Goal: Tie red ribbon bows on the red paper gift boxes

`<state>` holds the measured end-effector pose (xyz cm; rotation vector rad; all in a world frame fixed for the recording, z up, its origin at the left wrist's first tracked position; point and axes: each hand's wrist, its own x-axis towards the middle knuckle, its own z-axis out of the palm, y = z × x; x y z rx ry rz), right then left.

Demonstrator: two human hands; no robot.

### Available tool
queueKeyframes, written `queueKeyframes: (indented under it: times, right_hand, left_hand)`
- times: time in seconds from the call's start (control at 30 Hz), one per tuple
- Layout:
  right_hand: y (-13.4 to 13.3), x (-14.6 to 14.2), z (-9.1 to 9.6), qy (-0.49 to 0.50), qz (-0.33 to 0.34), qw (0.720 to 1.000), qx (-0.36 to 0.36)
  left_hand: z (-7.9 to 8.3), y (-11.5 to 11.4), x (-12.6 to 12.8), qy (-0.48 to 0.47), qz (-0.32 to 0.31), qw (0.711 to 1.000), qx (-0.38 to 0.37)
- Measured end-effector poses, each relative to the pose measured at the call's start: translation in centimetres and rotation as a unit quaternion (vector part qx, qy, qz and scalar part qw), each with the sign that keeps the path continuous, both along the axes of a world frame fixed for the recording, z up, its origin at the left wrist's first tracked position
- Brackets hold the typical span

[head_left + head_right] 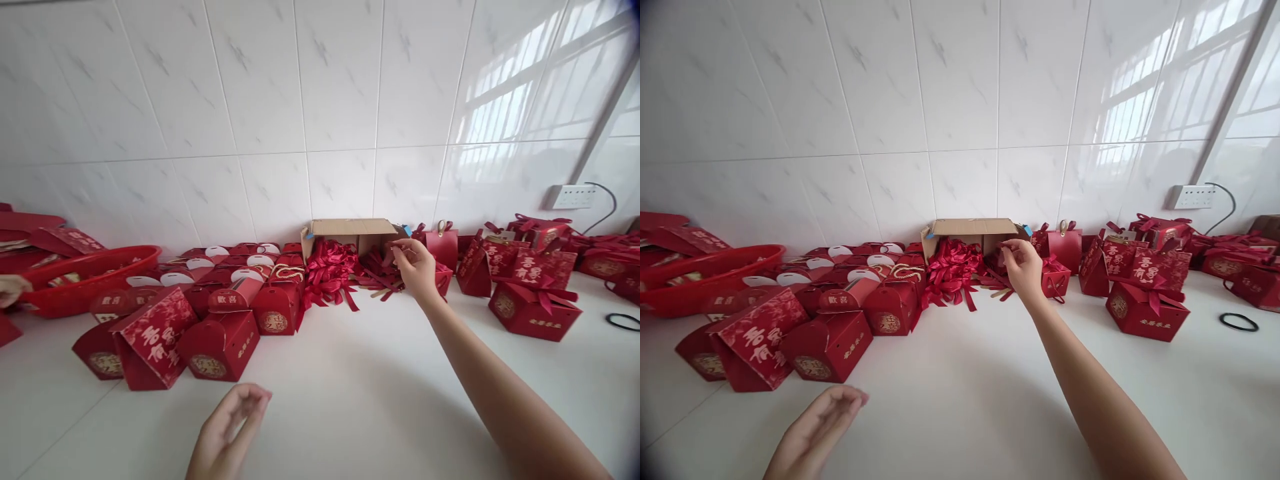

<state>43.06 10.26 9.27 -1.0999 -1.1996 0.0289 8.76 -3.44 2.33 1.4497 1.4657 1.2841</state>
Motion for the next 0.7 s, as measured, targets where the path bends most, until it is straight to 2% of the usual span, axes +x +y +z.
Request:
queueKeyframes:
  times: [0.1, 0.17, 0.23, 0.33, 0.4, 0.53, 0.7]
  right_hand:
    - [-3.1, -4.4, 1.7, 0.01, 0.146, 0.989, -0.011]
    - [-5.4, -7.2, 2.3, 0.039, 0.312, 0.949, -0.036]
    - [-7.8, -9.6, 2.4, 0.037, 0.433, 0.9, -0.034]
    - [-10.6, -11.9, 2.1, 0.005, 0.527, 0.85, -0.013]
    - [-11.9, -12.7, 1.8, -0.039, 0.542, 0.839, 0.006]
    - [-13.0, -13.2, 1.4, -0.146, 0.497, 0.853, 0.07]
    - [-13.3, -13.3, 1.2, -0.201, 0.478, 0.848, 0.11]
  left_hand:
    - [2.8, 0.2, 1.2, 0.054, -0.003, 0.995, 0.086]
    - [4.8, -0.1, 2.3, 0.075, -0.005, 0.986, 0.152]
    - [6.5, -0.6, 3.5, 0.084, -0.021, 0.973, 0.216]
    - [7.7, -1.5, 4.7, 0.069, -0.016, 0.958, 0.279]
    - [7.7, -2.1, 5.0, 0.042, -0.041, 0.955, 0.291]
    - [6.8, -2.8, 4.9, -0.001, -0.104, 0.949, 0.298]
    - [5.6, -2.9, 4.7, -0.011, -0.07, 0.931, 0.358]
